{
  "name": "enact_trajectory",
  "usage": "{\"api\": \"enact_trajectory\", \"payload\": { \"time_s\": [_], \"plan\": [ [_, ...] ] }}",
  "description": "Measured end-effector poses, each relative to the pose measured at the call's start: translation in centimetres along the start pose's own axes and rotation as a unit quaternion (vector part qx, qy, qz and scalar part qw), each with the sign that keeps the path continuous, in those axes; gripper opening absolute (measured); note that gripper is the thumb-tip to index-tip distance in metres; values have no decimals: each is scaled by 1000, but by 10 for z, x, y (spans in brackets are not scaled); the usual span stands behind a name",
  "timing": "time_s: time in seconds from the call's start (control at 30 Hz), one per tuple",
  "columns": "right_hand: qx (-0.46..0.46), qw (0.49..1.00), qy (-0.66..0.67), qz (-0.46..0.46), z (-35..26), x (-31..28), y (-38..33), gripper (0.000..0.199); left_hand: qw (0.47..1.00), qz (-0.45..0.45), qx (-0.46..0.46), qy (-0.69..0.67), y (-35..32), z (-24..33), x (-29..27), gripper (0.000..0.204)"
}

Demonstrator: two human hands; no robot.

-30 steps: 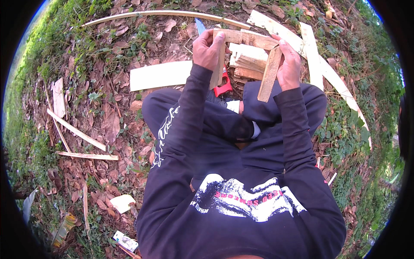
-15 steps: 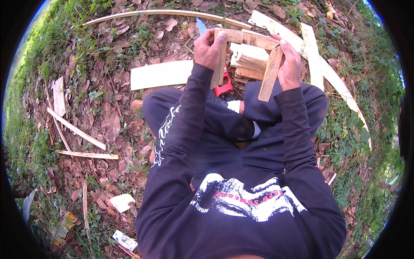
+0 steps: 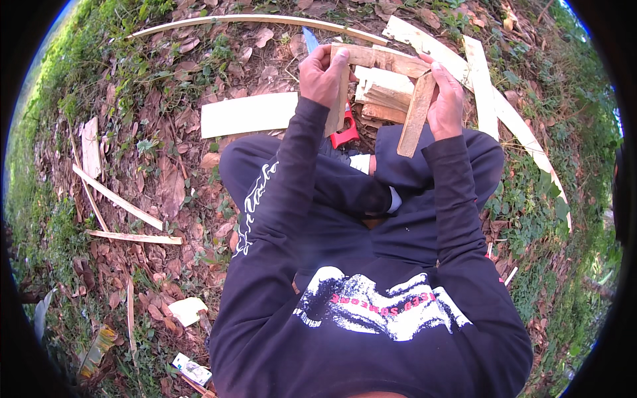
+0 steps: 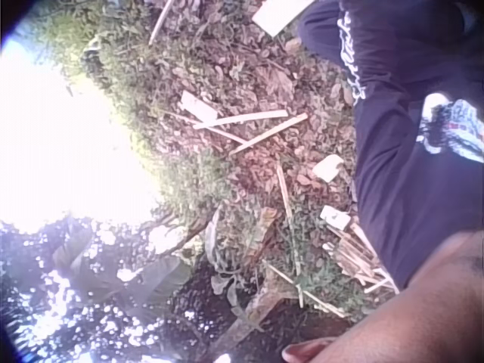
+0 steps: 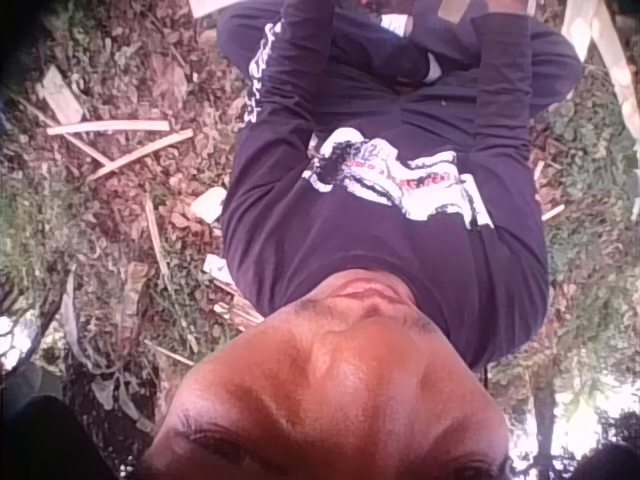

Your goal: The person sits on the ground and uses a red hand saw to cut a small wooden block into smaller pieces. They periodically pause to inspect the cut pieces and reposition the wood before continuing to saw.

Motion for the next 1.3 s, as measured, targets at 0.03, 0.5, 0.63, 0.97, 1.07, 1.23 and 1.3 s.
{"api": "enact_trajectory", "payload": {
  "time_s": [0.03,0.5,0.63,0.97,1.07,1.23,1.3],
  "plan": [
    [1,1000,1,0,-1,1,-1,36,1000,0,1,-1,0,0,0,25],
    [18,1000,13,20,3,4,-5,34,1000,11,7,-11,3,-5,-3,23],
    [27,998,-3,50,15,-11,-7,39,995,104,-3,-10,20,-13,-29,21],
    [139,985,-25,95,45,-90,-91,38,854,513,-81,-27,75,-75,-193,63],
    [231,970,-28,65,68,-92,-146,35,842,509,-109,143,63,-92,-203,85],
    [365,921,-116,-72,109,-84,-226,29,897,403,13,182,44,-99,-151,48],
    [408,889,-158,-136,119,-90,-241,29,940,264,-2,217,26,-101,-106,30]
  ]
}}
Point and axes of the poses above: each hand's wrist, its own y-axis towards the middle knuckle, its own x-axis out of the palm, z = x × y, the point moved 7 cm from there along y, towards the middle knuckle, and after that the axes turned 13 degrees about z, right-handed, at the moved point
